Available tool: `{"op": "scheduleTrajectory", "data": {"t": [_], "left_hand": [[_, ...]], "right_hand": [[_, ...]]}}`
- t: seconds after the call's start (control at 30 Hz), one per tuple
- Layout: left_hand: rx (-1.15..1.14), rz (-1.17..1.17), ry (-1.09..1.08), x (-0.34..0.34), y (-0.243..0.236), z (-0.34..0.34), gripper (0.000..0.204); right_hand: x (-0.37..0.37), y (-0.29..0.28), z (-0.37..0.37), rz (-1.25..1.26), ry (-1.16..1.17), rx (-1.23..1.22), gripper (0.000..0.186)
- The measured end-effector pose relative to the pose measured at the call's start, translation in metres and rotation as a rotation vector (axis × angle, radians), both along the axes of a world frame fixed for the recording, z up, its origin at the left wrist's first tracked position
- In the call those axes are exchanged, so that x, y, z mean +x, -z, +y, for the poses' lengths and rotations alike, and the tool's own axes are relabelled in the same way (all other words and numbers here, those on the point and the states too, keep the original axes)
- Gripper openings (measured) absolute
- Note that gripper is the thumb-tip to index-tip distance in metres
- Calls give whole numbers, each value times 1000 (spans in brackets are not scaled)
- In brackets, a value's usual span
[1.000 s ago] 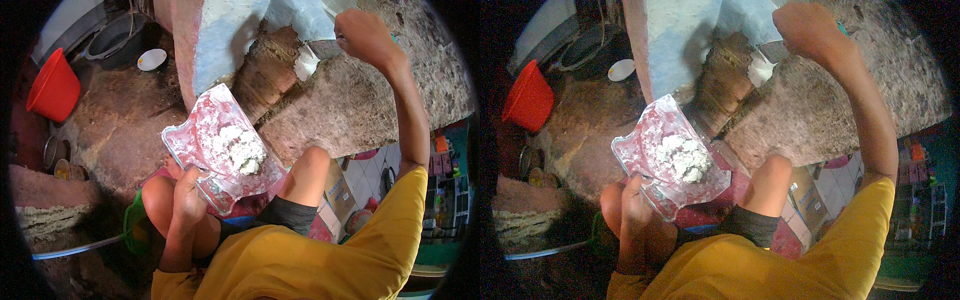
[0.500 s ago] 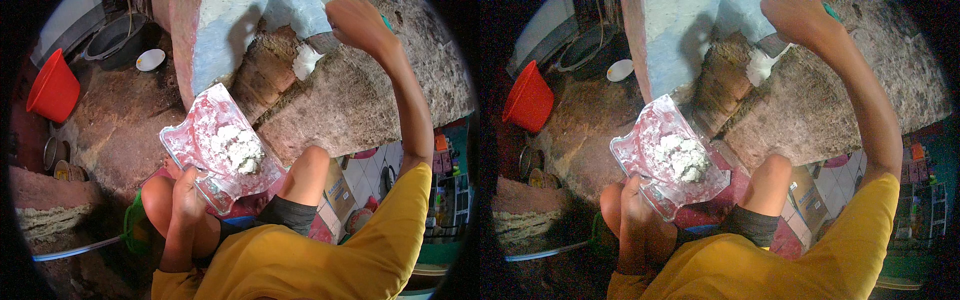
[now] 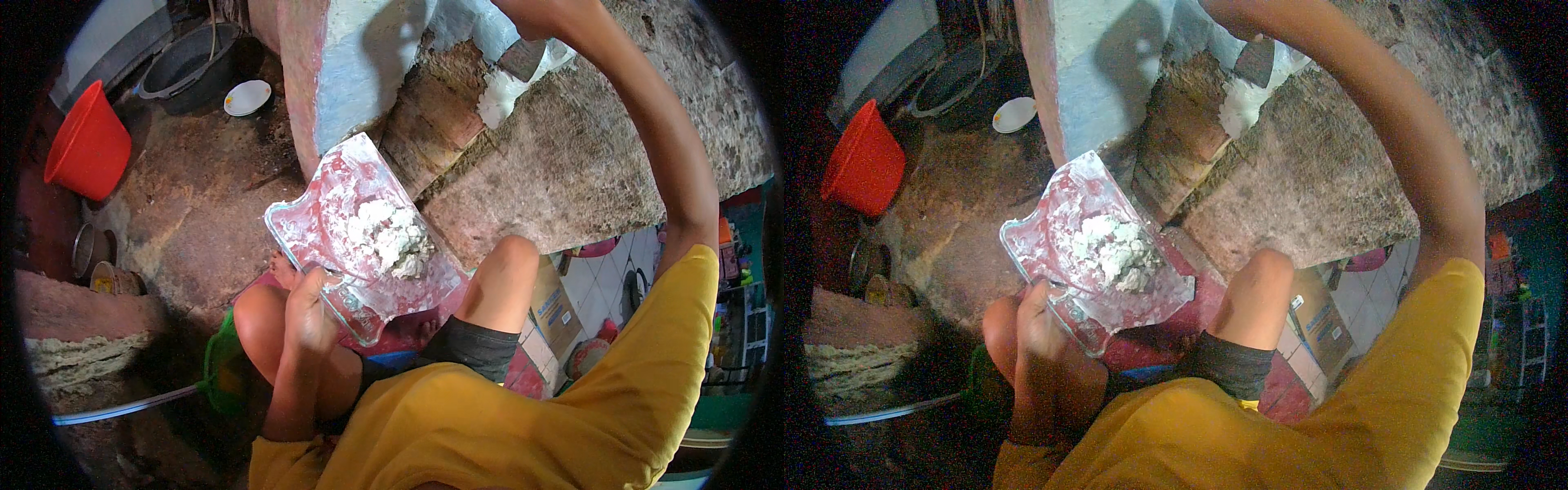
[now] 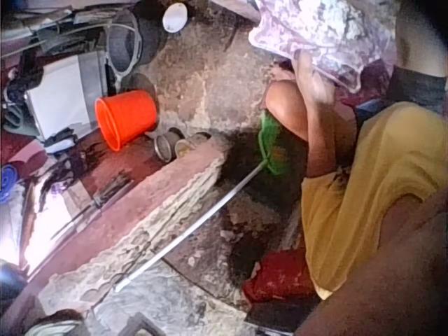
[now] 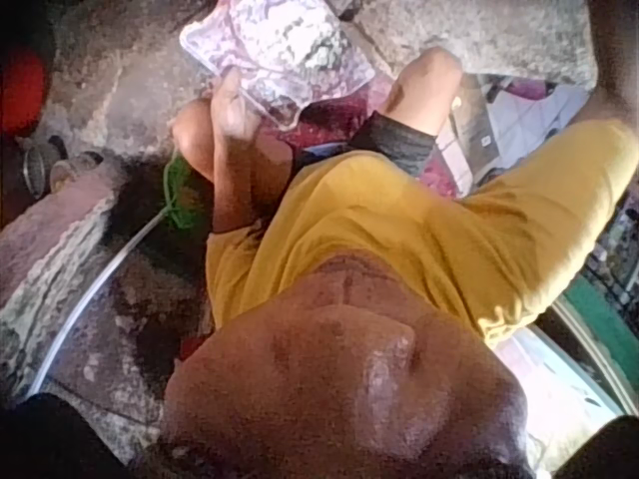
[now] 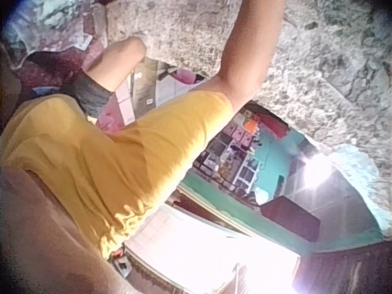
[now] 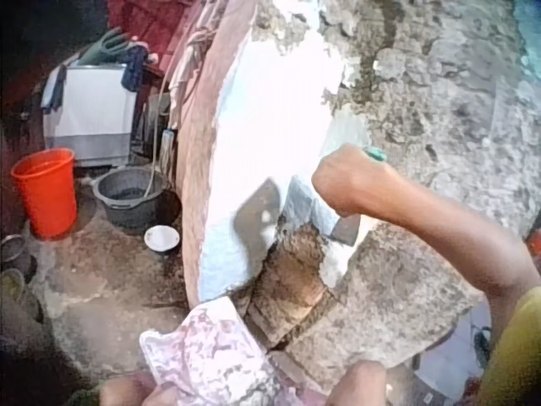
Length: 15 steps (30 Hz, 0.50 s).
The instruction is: The person uses a putty knife to apply white patching compound from a tray onto a damaged wall surface.
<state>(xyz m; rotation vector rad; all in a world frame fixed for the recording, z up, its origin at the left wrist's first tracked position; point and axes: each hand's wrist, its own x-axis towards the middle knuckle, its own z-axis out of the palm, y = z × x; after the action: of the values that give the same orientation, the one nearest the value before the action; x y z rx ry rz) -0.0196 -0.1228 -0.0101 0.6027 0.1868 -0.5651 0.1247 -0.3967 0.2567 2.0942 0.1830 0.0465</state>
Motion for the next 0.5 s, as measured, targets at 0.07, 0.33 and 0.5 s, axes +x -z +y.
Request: {"op": "scheduleTrajectory", "data": {"t": [0.07, 0.33, 0.5], "left_hand": [[8, 16, 9, 0, 4, 0, 47], [31, 46, -39, -1, 1, -2, 46], [16, -5, 20, 0, 1, 0, 49]], "right_hand": [[6, -4, 2, 55, 92, -44, 11], [6, -24, 4, 77, 218, -46, 19], [3, -34, 6, 88, 232, -15, 19]]}}
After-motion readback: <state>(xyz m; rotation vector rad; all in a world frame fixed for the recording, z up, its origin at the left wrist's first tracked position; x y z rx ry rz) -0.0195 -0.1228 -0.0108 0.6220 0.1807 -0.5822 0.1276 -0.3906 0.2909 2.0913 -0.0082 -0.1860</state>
